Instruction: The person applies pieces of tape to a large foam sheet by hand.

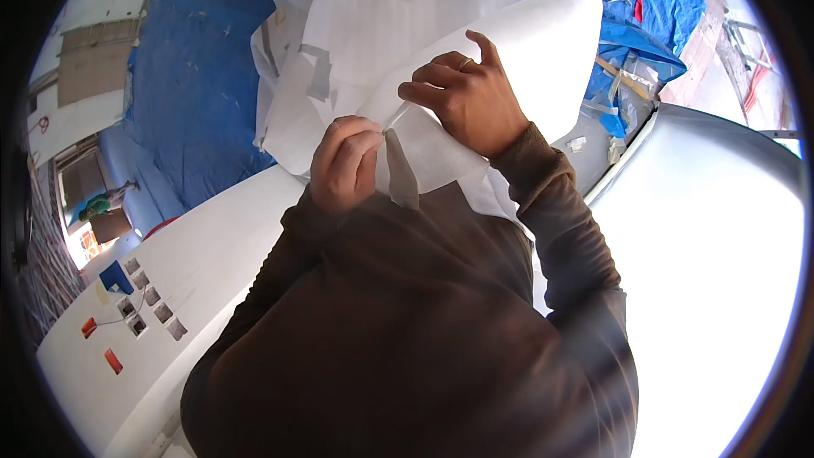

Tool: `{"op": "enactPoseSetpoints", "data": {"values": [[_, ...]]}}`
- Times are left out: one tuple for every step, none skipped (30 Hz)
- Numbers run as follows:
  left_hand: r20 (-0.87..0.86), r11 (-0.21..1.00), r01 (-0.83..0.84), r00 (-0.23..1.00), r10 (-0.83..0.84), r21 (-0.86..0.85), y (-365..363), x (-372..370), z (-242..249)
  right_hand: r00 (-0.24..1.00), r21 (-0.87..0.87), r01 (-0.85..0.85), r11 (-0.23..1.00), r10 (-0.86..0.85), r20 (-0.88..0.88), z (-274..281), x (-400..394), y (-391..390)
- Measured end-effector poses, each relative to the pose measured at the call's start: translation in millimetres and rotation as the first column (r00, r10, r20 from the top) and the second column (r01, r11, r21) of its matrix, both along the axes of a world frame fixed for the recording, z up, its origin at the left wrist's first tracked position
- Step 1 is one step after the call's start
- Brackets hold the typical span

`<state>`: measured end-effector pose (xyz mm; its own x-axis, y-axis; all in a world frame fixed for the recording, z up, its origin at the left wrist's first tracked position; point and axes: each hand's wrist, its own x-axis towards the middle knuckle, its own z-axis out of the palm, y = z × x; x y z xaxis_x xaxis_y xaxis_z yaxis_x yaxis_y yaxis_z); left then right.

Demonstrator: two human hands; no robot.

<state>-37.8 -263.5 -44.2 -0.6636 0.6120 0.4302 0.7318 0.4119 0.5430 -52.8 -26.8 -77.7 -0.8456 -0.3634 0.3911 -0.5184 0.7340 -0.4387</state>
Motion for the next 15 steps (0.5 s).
{"op": "enactPoseSetpoints", "data": {"values": [[0.0, 1.0, 0.0, 1.0, 0.0, 0.001, 0.0, 0.3, -0.1, 1.0, 0.001, 0.0, 1.0, 0.0, 0.0, 0.6, 0.2, 0.3], [-0.002, 1.0, -0.004, 1.0, 0.004, 0.0, -0.1, 0.0, -0.1, 1.0, -0.005, -0.002, 1.0, 0.002, 0.003, 1.5, 0.1, 0.7], [-0.005, 1.0, -0.008, 1.0, 0.008, 0.0, -0.4, -0.3, 0.0, 1.0, -0.011, -0.003, 1.0, 0.004, 0.006, 2.3, -0.4, 1.1], [-0.006, 1.0, -0.01, 1.0, 0.01, 0.002, -1.9, 1.5, 0.6, 1.0, -0.009, -0.006, 1.0, 0.006, 0.006, 1.6, -0.5, 2.8], [0.039, 0.999, -0.034, 0.999, 0.032, 0.031, -3.7, 4.6, 1.8, 0.999, -0.001, 0.022, 1.0, -0.022, 0.023, -0.5, -1.0, 7.5], [0.076, 0.996, -0.069, 0.995, 0.064, 0.06, -5.7, 5.2, 3.1, 0.999, 0.006, 0.038, 0.999, -0.038, 0.032, -3.0, -4.8, 13.1], [0.055, 0.993, -0.1, 0.994, 0.097, 0.058, -6.1, 1.6, 5.9, 0.998, -0.013, 0.047, 0.999, -0.047, 0.047, -10.1, -9.4, 32.0], [0.167, 0.996, -0.085, 0.983, 0.077, 0.04, -9.6, -2.9, 11.5, 0.996, -0.109, 0.027, 0.994, -0.017, 0.092, -2.9, -13.1, 53.4], [0.275, 0.996, -0.085, 0.959, 0.075, 0.023, -17.4, -7.5, 16.7, 0.967, -0.224, 0.127, 0.966, -0.07, 0.246, 6.9, -9.6, 70.0], [0.229, 0.99, -0.064, 0.969, 0.092, -0.127, -29.0, -15.7, 13.3, 0.935, -0.191, 0.188, 0.963, -0.116, 0.334, 11.7, -4.2, 88.2], [0.211, 0.954, -0.111, 0.962, 0.173, -0.278, -38.2, -21.7, 11.7, 0.929, -0.174, 0.191, 0.966, -0.121, 0.35, 16.9, 2.4, 108.5], [0.133, 0.893, -0.199, 0.953, 0.273, -0.403, -46.4, -27.4, 2.8, 0.915, -0.181, 0.192, 0.965, -0.109, 0.39, 27.3, 10.0, 122.1], [0.098, 0.862, -0.271, 0.934, 0.343, -0.429, -55.3, -37.7, -10.8, 0.91, -0.087, 0.117, 0.989, -0.072, 0.408, 38.2, 17.3, 139.5], [0.095, 0.874, -0.321, 0.921, 0.378, -0.365, -63.3, -48.0, -30.6, 0.901, -0.15, 0.091, 0.984, -0.017, 0.434, 36.9, 24.0, 156.9], [0.159, 0.897, -0.334, 0.907, 0.389, -0.29, -71.7, -60.2, -48.3, 0.888, -0.213, 0.068, 0.975, 0.038, 0.458, 37.0, 30.6, 173.6]]}}
